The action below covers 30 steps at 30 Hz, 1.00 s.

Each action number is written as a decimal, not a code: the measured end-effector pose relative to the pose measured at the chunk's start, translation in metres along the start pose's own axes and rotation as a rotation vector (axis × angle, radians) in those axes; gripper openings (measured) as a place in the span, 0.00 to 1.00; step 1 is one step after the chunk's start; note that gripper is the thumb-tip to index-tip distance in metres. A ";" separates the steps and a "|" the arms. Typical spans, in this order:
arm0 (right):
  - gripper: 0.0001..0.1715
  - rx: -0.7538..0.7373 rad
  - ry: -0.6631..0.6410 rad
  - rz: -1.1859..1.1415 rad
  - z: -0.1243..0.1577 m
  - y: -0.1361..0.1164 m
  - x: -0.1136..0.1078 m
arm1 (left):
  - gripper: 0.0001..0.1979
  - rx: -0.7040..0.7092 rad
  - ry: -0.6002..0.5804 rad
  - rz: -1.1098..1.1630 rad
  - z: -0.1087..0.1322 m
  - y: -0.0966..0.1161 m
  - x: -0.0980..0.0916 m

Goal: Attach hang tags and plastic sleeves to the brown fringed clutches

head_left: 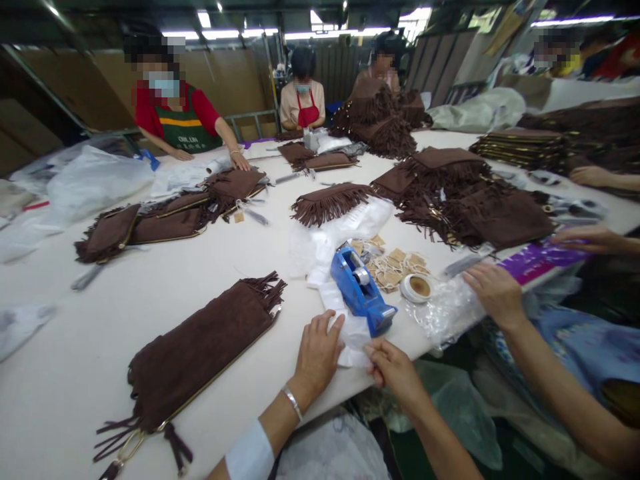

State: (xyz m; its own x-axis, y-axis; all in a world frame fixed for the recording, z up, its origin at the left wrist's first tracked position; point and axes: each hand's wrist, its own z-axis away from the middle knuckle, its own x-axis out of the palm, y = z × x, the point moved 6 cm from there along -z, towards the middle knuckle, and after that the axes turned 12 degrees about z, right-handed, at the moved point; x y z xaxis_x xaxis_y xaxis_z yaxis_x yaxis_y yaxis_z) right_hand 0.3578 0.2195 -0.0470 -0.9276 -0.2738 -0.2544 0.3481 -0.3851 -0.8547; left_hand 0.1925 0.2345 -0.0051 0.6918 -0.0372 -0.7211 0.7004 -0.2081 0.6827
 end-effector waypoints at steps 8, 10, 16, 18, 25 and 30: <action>0.22 0.007 -0.103 -0.168 0.033 -0.021 0.038 | 0.17 -0.393 0.227 0.689 0.031 -0.019 -0.036; 0.23 -0.002 -0.138 -0.118 0.036 -0.022 0.058 | 0.21 -0.573 0.199 0.935 0.054 -0.025 -0.039; 0.25 -0.045 -0.377 -0.033 0.044 -0.028 0.128 | 0.15 -0.784 0.374 1.222 0.110 -0.051 -0.060; 0.26 -0.017 -0.448 -0.049 0.050 -0.030 0.150 | 0.15 -0.799 0.506 1.228 0.125 -0.060 -0.071; 0.21 0.038 -0.407 -0.140 0.059 -0.038 0.190 | 0.11 -0.770 0.798 1.379 0.180 -0.067 -0.092; 0.20 -0.015 -0.435 -0.026 0.054 -0.047 0.196 | 0.10 -0.888 0.624 1.452 0.237 -0.072 -0.087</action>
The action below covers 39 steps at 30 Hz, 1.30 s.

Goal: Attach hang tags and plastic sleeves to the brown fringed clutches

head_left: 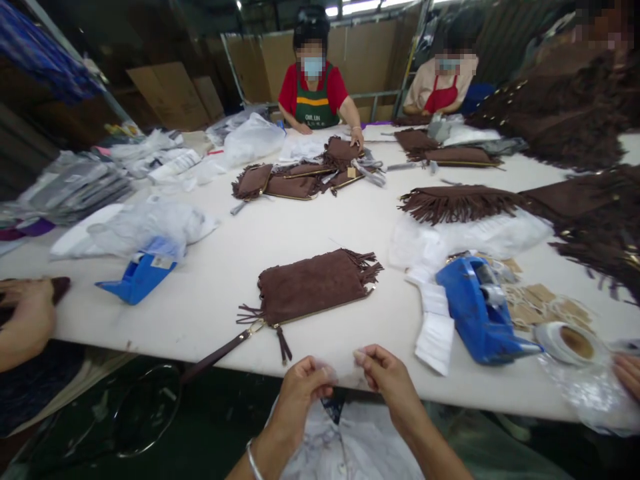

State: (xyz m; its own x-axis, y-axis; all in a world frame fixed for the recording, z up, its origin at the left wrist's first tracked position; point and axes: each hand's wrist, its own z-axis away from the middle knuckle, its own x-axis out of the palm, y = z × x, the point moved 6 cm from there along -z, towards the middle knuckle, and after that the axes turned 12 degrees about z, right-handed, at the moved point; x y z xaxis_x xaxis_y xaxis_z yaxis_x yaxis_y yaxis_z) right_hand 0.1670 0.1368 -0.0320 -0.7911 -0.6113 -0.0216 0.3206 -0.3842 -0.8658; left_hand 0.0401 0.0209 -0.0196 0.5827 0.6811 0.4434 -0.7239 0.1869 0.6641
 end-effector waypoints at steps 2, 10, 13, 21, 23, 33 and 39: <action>0.19 -0.036 -0.028 0.121 -0.001 -0.006 0.006 | 0.12 -0.073 -0.044 -0.113 0.007 -0.002 -0.015; 0.19 -0.270 -0.148 0.664 0.005 -0.038 0.053 | 0.19 0.003 -0.158 -0.068 -0.001 0.018 -0.030; 0.19 -0.268 -0.136 0.674 0.002 -0.037 0.065 | 0.19 0.024 -0.098 -0.081 -0.005 0.014 -0.040; 0.17 -0.069 -0.319 0.411 0.000 0.011 0.108 | 0.17 0.262 0.088 -0.373 0.014 0.024 -0.078; 0.15 -0.086 -0.302 0.481 0.000 0.015 0.117 | 0.16 0.238 0.065 -0.303 0.018 0.021 -0.088; 0.17 -0.364 -0.110 1.152 -0.033 -0.050 0.146 | 0.10 0.216 0.235 -0.276 0.028 0.012 -0.150; 0.12 -0.252 -0.177 1.311 -0.059 -0.050 0.186 | 0.09 0.306 0.256 -0.430 0.039 0.027 -0.152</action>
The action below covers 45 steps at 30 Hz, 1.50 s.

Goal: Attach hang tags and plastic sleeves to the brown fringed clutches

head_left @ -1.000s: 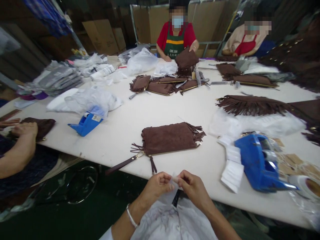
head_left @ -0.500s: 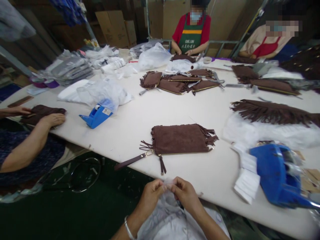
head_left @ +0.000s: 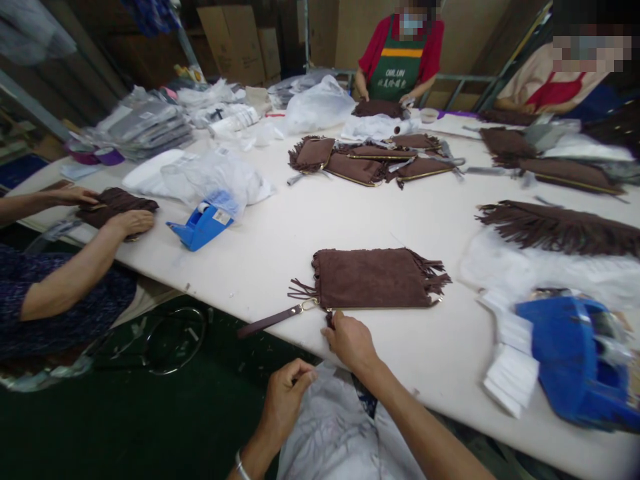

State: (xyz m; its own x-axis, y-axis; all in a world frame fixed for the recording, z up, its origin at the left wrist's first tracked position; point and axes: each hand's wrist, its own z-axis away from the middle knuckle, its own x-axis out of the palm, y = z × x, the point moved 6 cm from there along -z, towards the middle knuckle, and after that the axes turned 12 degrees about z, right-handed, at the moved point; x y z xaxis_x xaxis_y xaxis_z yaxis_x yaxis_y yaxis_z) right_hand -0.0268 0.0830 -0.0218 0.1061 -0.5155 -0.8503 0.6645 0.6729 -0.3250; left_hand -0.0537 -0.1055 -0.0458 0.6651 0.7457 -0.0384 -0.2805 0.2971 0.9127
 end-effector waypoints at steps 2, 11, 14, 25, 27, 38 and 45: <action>0.09 0.004 -0.082 -0.093 -0.007 0.001 0.007 | 0.10 -0.007 0.011 0.016 0.001 0.002 -0.004; 0.12 0.011 -0.437 -0.522 -0.006 0.008 0.031 | 0.09 0.002 0.067 -0.026 0.001 -0.002 -0.021; 0.12 0.009 -0.490 -0.661 -0.002 0.004 0.033 | 0.09 0.003 0.071 -0.034 0.001 -0.005 -0.021; 0.18 -0.066 -0.490 -0.966 0.007 0.000 0.035 | 0.10 -0.092 0.050 0.150 -0.005 -0.014 -0.009; 0.18 -0.072 -0.479 -0.998 0.007 0.000 0.036 | 0.10 -0.100 0.047 0.160 -0.005 -0.014 -0.009; 0.21 -0.084 -0.447 -1.038 0.008 0.002 0.032 | 0.14 -0.150 0.044 0.275 -0.004 -0.020 -0.006; 0.21 -0.064 -0.464 -1.056 0.008 0.004 0.033 | 0.17 -0.211 0.109 0.343 -0.005 -0.020 0.004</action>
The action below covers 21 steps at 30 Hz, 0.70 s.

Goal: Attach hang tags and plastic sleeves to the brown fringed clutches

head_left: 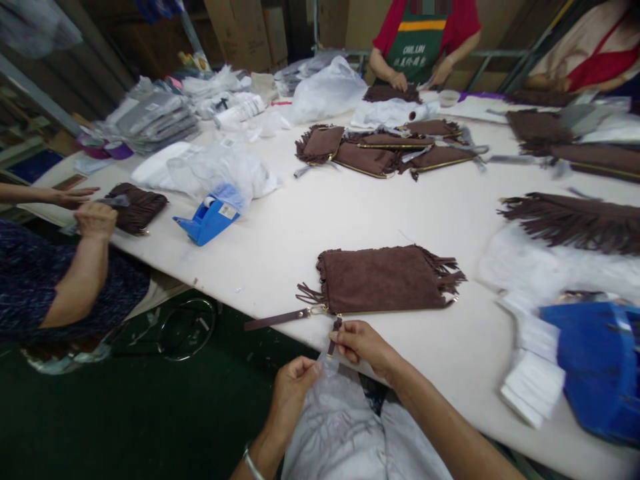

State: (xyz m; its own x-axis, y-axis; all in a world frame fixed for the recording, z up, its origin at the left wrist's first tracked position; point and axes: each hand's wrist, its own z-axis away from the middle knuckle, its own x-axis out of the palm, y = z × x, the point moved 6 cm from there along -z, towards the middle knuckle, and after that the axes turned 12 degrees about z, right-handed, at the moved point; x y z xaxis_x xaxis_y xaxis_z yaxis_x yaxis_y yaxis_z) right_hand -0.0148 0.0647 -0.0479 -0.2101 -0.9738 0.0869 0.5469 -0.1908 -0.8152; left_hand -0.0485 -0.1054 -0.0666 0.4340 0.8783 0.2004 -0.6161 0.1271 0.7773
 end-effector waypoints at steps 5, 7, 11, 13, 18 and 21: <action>0.21 0.029 -0.004 -0.013 0.002 -0.002 -0.002 | 0.18 -0.069 0.058 0.076 0.004 0.004 0.012; 0.20 0.028 -0.002 -0.020 0.003 -0.003 -0.003 | 0.18 -0.093 0.081 0.092 0.006 0.004 0.013; 0.21 0.024 -0.005 -0.043 0.004 -0.001 -0.005 | 0.18 -0.084 0.122 0.018 0.006 0.001 0.007; 0.21 0.019 -0.001 -0.059 0.003 -0.001 -0.005 | 0.18 -0.058 0.117 -0.023 0.005 -0.002 0.005; 0.20 0.024 0.035 -0.051 0.003 0.001 -0.006 | 0.17 -0.039 0.068 -0.052 0.004 -0.006 0.004; 0.19 0.020 0.044 -0.057 0.003 0.002 -0.006 | 0.17 -0.046 0.063 -0.038 0.007 -0.003 0.006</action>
State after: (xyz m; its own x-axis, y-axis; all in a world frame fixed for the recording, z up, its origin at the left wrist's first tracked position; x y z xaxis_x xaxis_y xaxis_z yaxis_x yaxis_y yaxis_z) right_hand -0.0103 0.0696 -0.0485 -0.2761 -0.9551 0.1072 0.5491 -0.2483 -0.7980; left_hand -0.0393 -0.1033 -0.0635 0.4168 0.8994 0.1320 -0.6299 0.1810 0.7553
